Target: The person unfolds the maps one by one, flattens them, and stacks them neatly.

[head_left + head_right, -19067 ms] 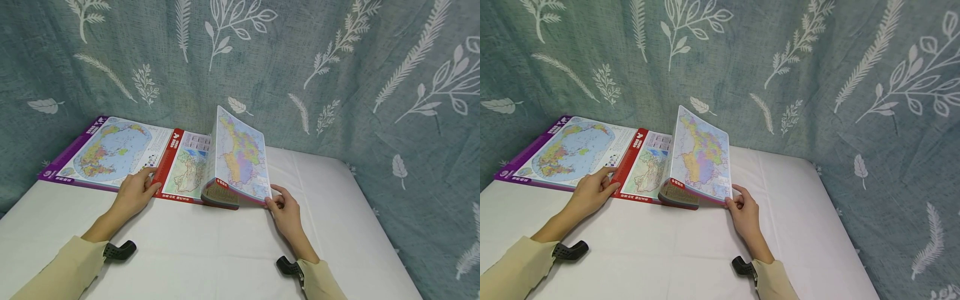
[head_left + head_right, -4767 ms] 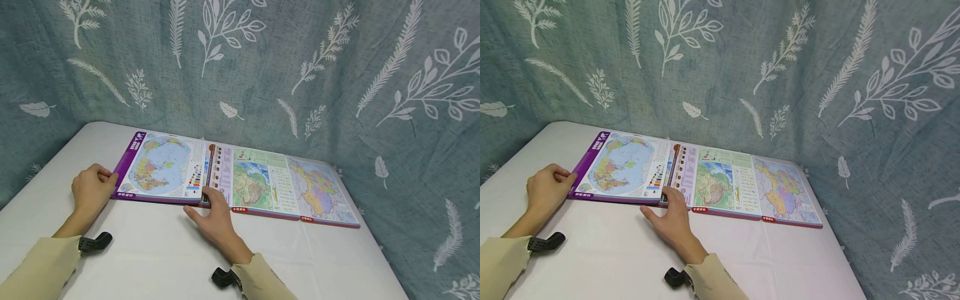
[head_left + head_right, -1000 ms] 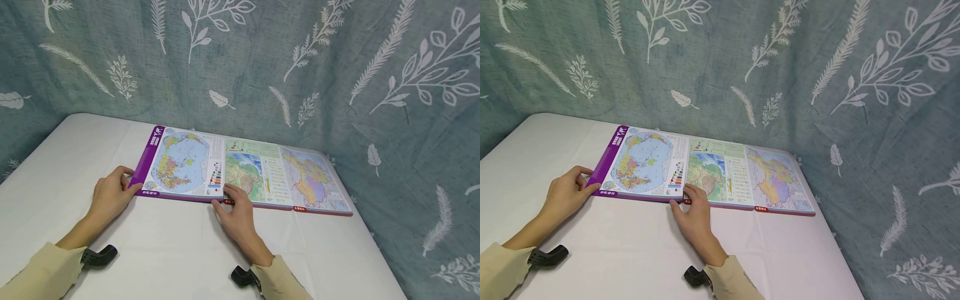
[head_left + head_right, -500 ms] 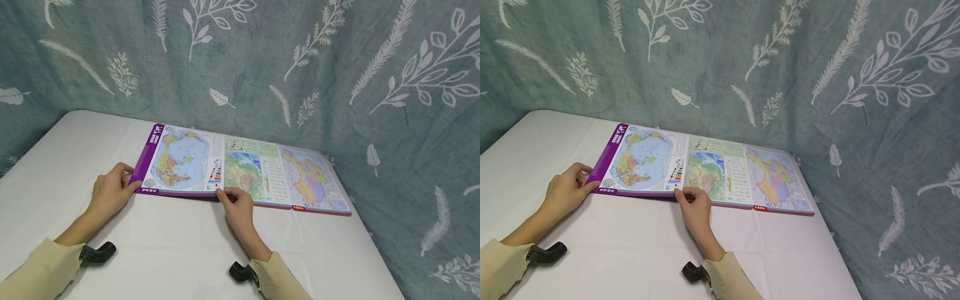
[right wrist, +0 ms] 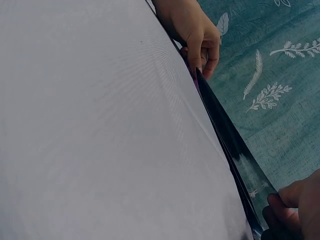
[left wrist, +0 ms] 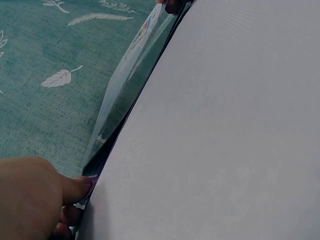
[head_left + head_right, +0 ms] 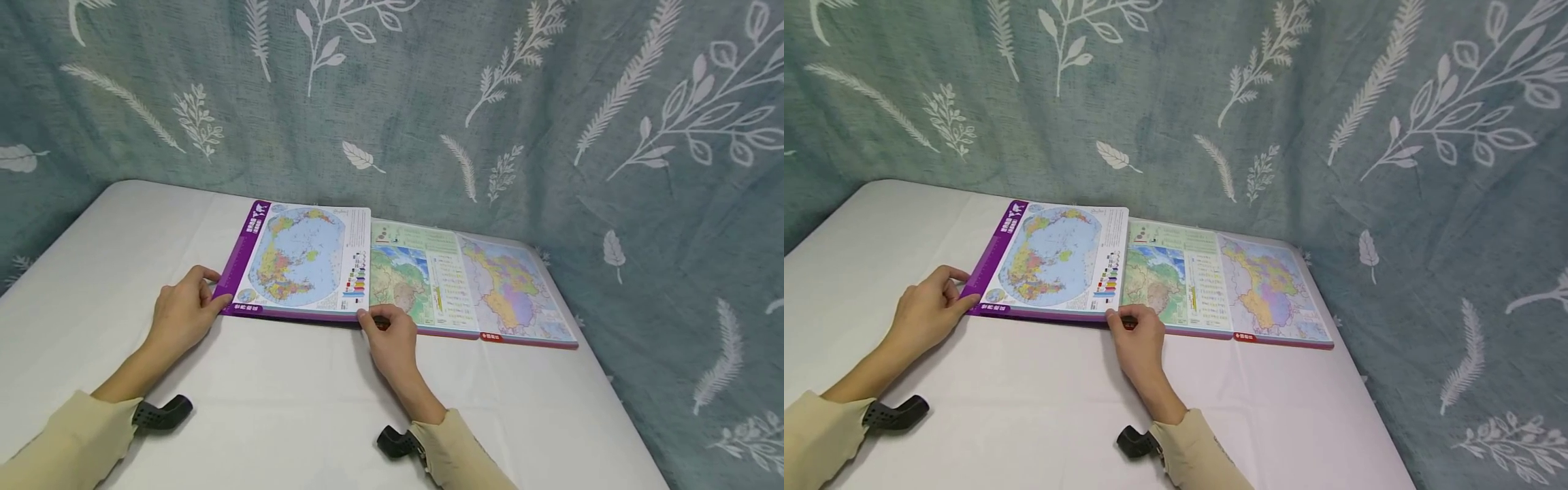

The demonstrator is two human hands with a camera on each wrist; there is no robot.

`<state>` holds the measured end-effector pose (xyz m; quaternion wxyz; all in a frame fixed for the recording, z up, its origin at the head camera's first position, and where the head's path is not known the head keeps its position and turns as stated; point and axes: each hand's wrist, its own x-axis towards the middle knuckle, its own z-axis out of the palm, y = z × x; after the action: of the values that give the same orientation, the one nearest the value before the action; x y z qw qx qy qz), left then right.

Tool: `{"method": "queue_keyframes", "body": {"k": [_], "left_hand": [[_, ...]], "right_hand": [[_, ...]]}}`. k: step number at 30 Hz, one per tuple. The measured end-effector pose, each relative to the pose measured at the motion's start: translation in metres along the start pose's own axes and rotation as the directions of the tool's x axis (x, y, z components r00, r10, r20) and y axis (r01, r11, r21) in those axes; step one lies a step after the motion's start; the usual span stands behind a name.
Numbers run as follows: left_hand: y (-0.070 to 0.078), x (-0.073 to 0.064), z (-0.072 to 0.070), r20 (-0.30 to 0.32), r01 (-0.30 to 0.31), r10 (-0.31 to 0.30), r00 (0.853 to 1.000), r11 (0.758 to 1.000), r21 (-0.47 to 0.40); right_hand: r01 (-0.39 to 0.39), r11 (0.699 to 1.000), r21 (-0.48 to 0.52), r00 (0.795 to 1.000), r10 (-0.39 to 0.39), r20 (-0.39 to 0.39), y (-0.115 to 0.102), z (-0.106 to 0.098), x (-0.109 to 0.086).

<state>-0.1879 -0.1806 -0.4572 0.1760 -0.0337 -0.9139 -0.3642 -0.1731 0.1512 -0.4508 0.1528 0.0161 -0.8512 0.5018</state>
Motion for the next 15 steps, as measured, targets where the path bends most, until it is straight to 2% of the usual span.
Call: {"method": "queue_keyframes", "body": {"k": [6, 15], "left_hand": [[-0.001, 0.001, 0.000, -0.009, -0.012, 0.012, 1.000, 1.000, -0.003], [-0.002, 0.002, 0.000, 0.003, 0.007, -0.007, 1.000, 1.000, -0.008]], "right_hand": [[0.007, 1.000, 0.004, 1.000, -0.007, -0.018, 0.001, -0.003, 0.002], [0.015, 1.000, -0.015, 0.998, -0.016, -0.066, 0.010, -0.013, 0.008]]}}
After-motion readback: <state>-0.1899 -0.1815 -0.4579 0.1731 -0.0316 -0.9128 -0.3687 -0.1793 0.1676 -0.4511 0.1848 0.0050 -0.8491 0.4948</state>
